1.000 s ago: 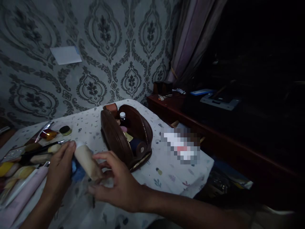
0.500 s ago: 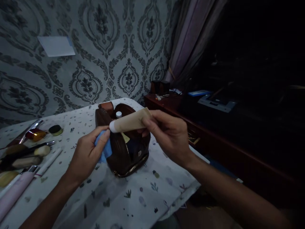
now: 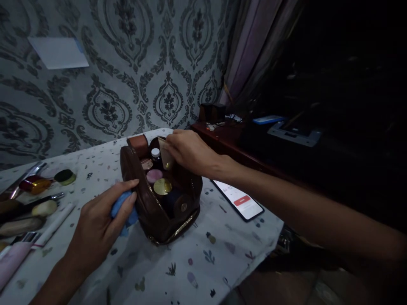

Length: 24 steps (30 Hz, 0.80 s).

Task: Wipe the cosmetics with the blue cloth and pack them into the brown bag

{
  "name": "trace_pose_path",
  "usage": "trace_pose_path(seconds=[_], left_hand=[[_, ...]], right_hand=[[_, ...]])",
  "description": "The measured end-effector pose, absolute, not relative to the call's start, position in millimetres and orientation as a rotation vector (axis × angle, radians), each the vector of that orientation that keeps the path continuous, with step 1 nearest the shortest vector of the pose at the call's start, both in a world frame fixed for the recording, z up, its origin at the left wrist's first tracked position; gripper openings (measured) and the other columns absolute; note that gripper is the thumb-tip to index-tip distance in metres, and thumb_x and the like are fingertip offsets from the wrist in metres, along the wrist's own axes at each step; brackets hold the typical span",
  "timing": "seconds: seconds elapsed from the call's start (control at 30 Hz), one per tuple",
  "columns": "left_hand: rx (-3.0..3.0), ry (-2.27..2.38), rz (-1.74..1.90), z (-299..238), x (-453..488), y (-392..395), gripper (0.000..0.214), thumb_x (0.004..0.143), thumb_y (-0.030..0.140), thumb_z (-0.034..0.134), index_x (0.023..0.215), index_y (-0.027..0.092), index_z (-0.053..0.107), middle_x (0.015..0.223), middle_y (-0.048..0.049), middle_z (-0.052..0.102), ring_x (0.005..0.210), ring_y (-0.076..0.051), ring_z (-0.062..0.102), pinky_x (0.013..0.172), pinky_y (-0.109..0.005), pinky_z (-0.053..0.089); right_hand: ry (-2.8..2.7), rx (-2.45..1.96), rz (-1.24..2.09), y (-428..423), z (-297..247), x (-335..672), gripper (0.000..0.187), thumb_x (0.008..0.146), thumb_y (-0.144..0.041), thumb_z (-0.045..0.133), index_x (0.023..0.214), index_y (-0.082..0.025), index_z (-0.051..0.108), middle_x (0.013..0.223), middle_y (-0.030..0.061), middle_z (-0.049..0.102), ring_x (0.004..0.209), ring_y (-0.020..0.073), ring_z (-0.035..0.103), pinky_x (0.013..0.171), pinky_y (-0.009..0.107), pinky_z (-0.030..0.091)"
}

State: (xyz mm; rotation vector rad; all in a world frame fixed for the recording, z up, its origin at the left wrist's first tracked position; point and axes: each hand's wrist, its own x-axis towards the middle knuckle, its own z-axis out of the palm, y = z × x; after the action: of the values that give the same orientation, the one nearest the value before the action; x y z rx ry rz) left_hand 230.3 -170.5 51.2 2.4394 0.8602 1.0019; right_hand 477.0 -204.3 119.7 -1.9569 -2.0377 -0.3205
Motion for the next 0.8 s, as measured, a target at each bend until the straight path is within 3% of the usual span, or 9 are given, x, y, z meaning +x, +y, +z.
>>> trace_pose_path(seconds=[0.23, 0.37, 0.53, 0.8], left_hand=[[2.434, 0.888, 0.966, 52.1, 229.8, -170.1, 0.044, 0.091, 0.055, 0.049, 0.114, 0.024, 0.071, 0.107, -0.0053, 0.077, 0.089, -0.023, 0.073, 0.074, -0.028, 0.057], [2.433, 0.896, 0.952, 51.7, 228.9, -169.5, 0.046, 0.091, 0.056, 0.049, 0.114, 0.024, 0.071, 0.108, -0.0052, 0.077, 0.087, -0.023, 0.073, 0.077, -0.029, 0.058], [2.436, 0.861, 0.956, 52.7, 228.6, -168.9, 0.044, 0.092, 0.054, 0.049, 0.115, 0.024, 0.071, 0.104, -0.0044, 0.077, 0.082, -0.02, 0.073, 0.075, -0.027, 0.058], [2.42, 0.839, 0.988, 51.9, 230.0, -169.7, 0.044, 0.092, 0.055, 0.048, 0.114, 0.025, 0.071, 0.107, -0.0059, 0.077, 0.089, -0.022, 0.074, 0.08, -0.029, 0.058]], right_hand=[[-2.242, -1.981, -0.274, -182.2, 111.0, 462.8, 0.016, 0.093, -0.013, 0.05, 0.103, -0.009, 0.061, 0.102, 0.0151, 0.068, 0.099, 0.0274, 0.065, 0.082, 0.034, 0.048], [-2.215, -2.023, -0.263, -174.7, 100.2, 457.4, 0.034, 0.086, -0.011, 0.058, 0.118, -0.004, 0.05, 0.111, 0.0183, 0.066, 0.11, 0.0316, 0.063, 0.088, 0.038, 0.049], [-2.214, -2.055, -0.175, -166.1, 97.4, 458.7, 0.035, 0.086, -0.006, 0.055, 0.119, -0.003, 0.045, 0.11, 0.0186, 0.067, 0.104, 0.0302, 0.066, 0.085, 0.039, 0.051], [-2.203, -2.142, -0.092, -160.5, 104.3, 463.7, 0.04, 0.079, -0.007, 0.065, 0.118, -0.005, 0.054, 0.114, 0.0193, 0.068, 0.108, 0.0291, 0.066, 0.085, 0.034, 0.05]])
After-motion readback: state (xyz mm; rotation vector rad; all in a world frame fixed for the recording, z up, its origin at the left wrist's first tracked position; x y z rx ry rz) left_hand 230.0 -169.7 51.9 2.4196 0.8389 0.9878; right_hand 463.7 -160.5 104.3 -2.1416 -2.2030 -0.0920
